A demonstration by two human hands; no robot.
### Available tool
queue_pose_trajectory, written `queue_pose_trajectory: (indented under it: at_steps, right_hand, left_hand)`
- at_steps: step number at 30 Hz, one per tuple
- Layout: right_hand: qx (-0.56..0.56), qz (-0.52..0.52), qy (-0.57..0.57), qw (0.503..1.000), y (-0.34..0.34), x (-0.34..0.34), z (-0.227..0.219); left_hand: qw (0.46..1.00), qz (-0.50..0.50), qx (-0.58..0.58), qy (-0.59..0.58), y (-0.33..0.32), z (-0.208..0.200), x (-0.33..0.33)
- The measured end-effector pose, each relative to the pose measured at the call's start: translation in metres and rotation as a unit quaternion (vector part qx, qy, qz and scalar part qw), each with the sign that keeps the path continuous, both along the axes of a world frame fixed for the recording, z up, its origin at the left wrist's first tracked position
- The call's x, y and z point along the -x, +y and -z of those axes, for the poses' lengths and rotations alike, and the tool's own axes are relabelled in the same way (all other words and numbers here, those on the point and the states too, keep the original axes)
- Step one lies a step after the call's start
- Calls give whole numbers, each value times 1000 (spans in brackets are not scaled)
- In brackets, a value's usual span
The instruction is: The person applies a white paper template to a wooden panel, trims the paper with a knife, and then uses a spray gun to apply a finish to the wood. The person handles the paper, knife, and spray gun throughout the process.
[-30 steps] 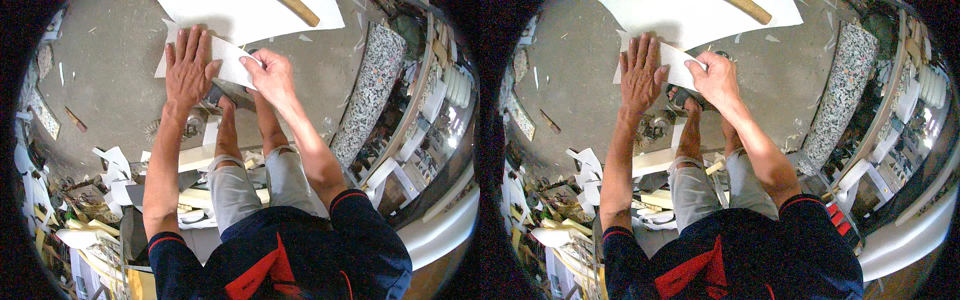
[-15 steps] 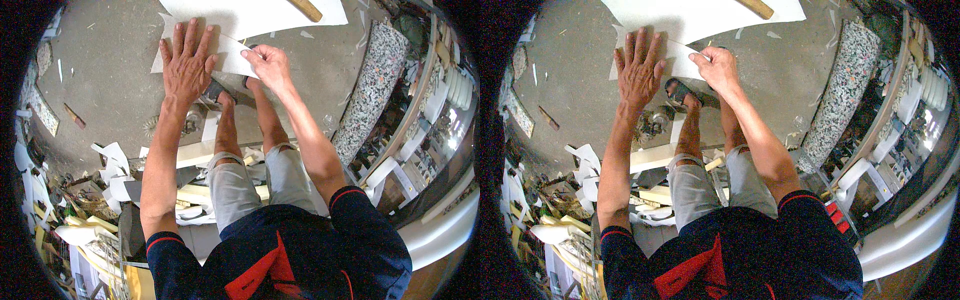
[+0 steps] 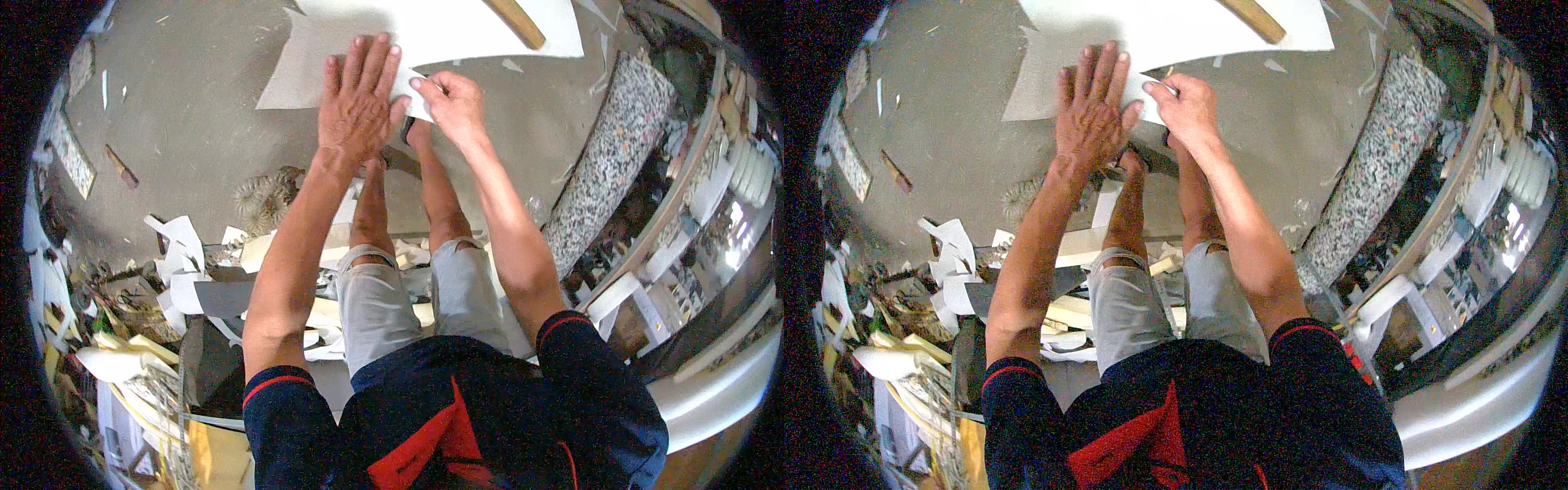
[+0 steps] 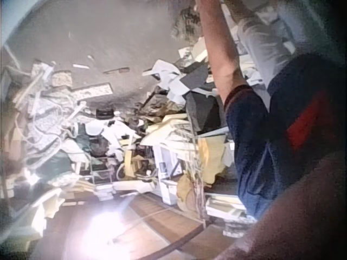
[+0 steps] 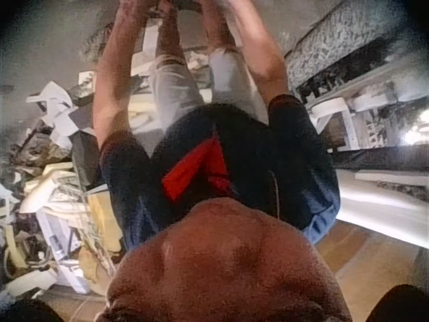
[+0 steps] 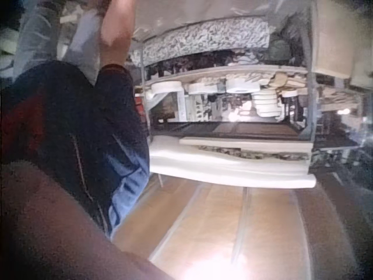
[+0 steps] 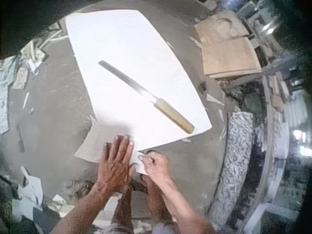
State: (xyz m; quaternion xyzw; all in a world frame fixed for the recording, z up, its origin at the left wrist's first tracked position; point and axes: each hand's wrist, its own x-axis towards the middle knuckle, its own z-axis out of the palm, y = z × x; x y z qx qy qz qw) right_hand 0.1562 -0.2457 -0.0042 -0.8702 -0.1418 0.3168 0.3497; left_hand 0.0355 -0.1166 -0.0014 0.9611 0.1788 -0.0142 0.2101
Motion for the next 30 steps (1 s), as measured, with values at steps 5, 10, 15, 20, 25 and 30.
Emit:
queue_pose_trajectory:
  at_steps: [5,10,15,20,25,30]
  right_hand:
    - [81,-99,-119,985,-8,2,-20]
    - [59,-204,-277,937,-9,7,-55]
    - [-7,-424,-256,868,34,20,-53]
    - [-4,-574,-327,751,95,6,-21]
    - [-29,-584,-394,709,123,-10,-15]
    - [9,-622,-326,712,133,-10,-23]
  left_hand:
    - [997,-40,64,-27,2,-14,-5]
    - [992,-93,74,-43,9,-16,-14]
    - [984,-158,53,-71,39,1,25]
    - [869,-464,120,-124,69,26,68]
    - [657,-592,428,-189,49,29,80]
    - [553,-622,512,-215,33,19,67]
